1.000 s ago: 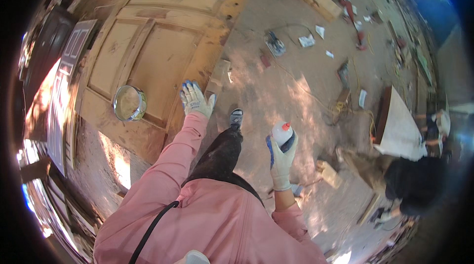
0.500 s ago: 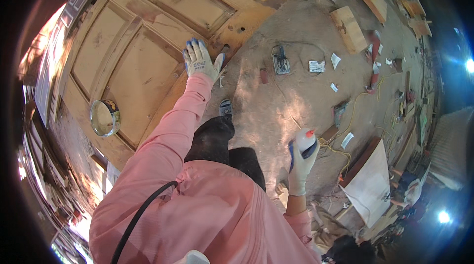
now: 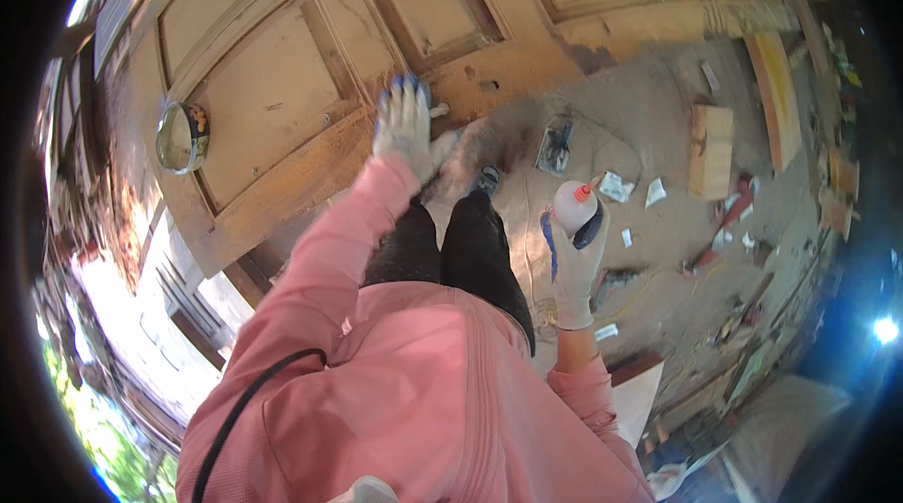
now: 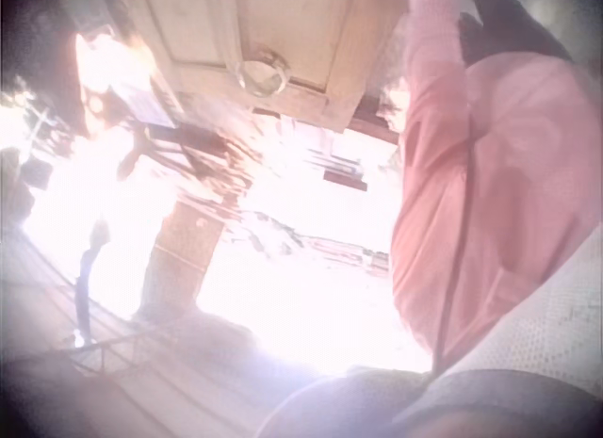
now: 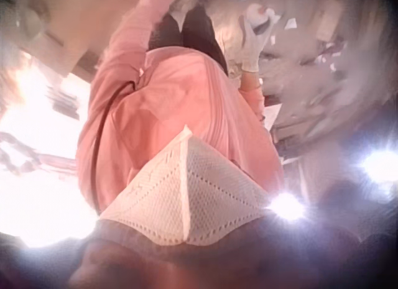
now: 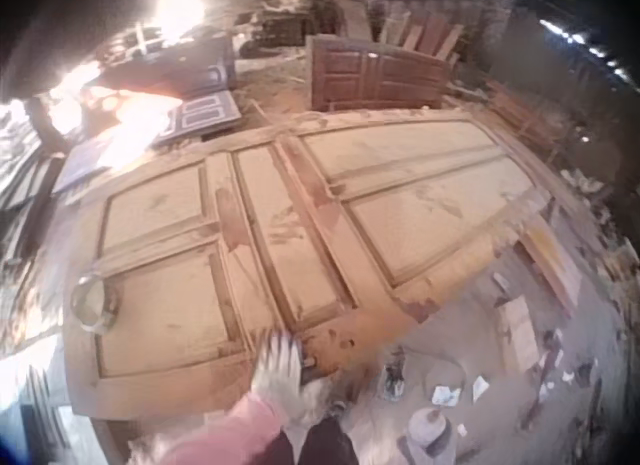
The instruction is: The person applies glue from a bottle into the seams of a wooden door panel and spreads it with gloved fingers. They move along the door, repeating the application and spreading on multiple seams.
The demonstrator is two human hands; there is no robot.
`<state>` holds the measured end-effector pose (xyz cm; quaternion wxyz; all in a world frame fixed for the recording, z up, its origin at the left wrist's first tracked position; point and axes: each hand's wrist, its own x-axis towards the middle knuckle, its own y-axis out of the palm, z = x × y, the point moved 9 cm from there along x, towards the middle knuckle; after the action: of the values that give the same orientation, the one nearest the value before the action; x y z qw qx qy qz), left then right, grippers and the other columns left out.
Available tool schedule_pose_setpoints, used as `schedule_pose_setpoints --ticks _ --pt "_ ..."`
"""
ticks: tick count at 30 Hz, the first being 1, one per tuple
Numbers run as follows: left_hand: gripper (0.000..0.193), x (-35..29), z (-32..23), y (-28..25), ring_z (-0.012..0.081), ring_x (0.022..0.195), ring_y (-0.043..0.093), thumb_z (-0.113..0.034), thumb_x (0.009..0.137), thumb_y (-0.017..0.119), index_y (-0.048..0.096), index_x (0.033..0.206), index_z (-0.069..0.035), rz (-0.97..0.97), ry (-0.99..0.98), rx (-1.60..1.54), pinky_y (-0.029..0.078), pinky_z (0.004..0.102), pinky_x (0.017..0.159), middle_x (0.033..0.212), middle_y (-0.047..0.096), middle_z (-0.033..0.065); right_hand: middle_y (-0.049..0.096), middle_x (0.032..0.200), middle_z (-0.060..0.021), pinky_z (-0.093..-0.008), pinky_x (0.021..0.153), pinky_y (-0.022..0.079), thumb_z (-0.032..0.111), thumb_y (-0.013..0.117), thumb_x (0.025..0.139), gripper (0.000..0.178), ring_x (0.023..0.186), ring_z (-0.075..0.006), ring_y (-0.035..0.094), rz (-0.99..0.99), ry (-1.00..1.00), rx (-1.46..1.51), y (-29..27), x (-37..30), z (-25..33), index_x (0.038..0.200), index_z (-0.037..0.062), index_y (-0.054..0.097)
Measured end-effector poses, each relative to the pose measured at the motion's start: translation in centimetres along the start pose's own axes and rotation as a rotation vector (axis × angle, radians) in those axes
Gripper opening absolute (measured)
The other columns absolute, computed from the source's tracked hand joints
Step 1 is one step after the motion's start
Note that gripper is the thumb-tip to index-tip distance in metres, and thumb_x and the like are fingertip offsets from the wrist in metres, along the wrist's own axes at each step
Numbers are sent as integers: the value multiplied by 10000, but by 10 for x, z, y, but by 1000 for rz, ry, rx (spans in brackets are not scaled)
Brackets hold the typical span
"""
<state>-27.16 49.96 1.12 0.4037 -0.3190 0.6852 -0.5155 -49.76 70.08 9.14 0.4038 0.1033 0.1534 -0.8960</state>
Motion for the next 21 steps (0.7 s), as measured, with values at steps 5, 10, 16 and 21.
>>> schedule_pose_setpoints --ticks 5,10,16,21 --pt "939 -23 -8 9 384 1563 112 -579 957 511 187 1597 26 21 19 -115 73 486 1275 1670 154 245 542 1292 -104 -316 986 506 15 758 860 613 1163 -181 569 209 -29 -6 3 55 7 1391 -8 452" --pt "948 -13 51 6 412 1551 135 -531 941 579 185 1586 41 -210 -238 -136 106 514 1265 1660 173 259 538 1302 -109 -313 987 508 11 764 861 612 1168 -186 574 367 -10 -76 17 94 6 1382 -6 444" --pt "1005 -60 35 25 452 1553 54 -505 923 623 148 1572 96 -209 -555 -177 38 542 1260 1659 105 303 541 1311 -117 -332 1006 497 20 772 863 612 1171 -195 575 491 -76 -117 36 114 14 1377 -1 442" --pt "988 9 -22 10 430 1559 46 -570 934 561 198 1563 100 -196 -388 -302 27 522 1268 1665 116 282 545 1309 -122 -348 1017 489 51 767 878 581 1171 -204 574 535 -106 -218 65 125 19 1367 -2 458"
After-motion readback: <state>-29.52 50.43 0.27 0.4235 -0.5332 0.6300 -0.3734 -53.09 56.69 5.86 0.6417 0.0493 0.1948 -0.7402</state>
